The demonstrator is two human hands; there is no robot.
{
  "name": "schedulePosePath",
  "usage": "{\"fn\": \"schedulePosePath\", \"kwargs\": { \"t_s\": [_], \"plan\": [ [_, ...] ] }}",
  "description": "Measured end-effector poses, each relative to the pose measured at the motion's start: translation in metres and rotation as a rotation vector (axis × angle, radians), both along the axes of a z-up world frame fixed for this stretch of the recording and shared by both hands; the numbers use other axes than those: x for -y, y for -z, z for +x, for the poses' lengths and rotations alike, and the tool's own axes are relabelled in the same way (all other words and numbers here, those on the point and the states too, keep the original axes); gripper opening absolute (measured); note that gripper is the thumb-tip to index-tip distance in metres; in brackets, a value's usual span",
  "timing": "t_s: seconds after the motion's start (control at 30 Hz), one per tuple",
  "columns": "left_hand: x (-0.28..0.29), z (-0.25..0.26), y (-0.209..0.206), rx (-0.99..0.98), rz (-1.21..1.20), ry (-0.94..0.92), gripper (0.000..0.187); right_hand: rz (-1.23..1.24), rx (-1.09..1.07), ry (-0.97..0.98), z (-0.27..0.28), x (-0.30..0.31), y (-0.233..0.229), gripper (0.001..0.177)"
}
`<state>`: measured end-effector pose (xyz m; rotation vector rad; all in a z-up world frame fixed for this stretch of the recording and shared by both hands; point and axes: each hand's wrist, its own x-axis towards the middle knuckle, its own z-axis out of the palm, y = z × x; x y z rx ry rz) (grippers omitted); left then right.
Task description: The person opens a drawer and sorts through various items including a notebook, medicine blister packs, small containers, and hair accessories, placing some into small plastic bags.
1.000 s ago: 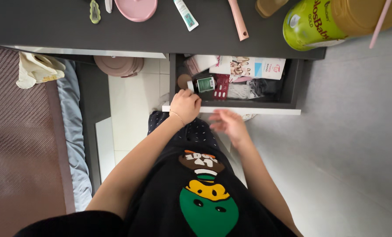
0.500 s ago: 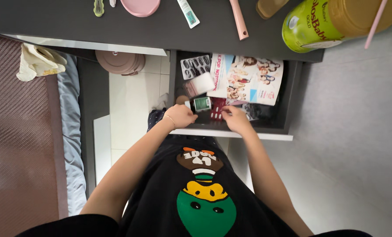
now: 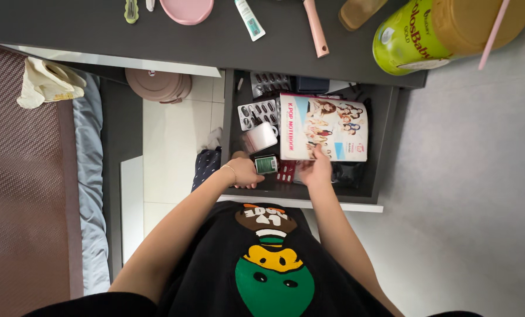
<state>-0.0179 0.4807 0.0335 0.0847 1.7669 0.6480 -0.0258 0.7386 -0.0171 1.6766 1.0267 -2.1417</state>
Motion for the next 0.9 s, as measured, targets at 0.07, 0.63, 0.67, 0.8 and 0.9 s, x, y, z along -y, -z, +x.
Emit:
{"fn": "schedulePosePath", "kwargs": {
  "t_s": [0.07,0.63,0.67,0.8,0.9],
  "plan": [
    [0.001,0.002,0.000,0.031,0.006,-0.009,0.044,0.165,-0.182,0.052,0.004,0.001,-0.023,0.026],
    [-0.010,-0.013,0.019,-0.904,-0.020,-0.523,0.071,0.480,-0.496,-0.268,0.002,-0.096,-0.092,0.032],
    [-0.013,-0.019,0.018,-0.863,-0.067,-0.486,0.081,0.428,-0.495,-0.291,0.001,-0.092,-0.093,0.033],
    [-0.018,-0.034,0.020,-0.588,-0.090,-0.398,0.109,0.360,-0.501,-0.388,-0.006,-0.078,-0.106,0.036],
    [-0.023,-0.022,0.020,-0.534,-0.038,-0.263,0.095,0.221,-0.556,-0.428,-0.008,-0.080,-0.118,0.039]
  ]
}}
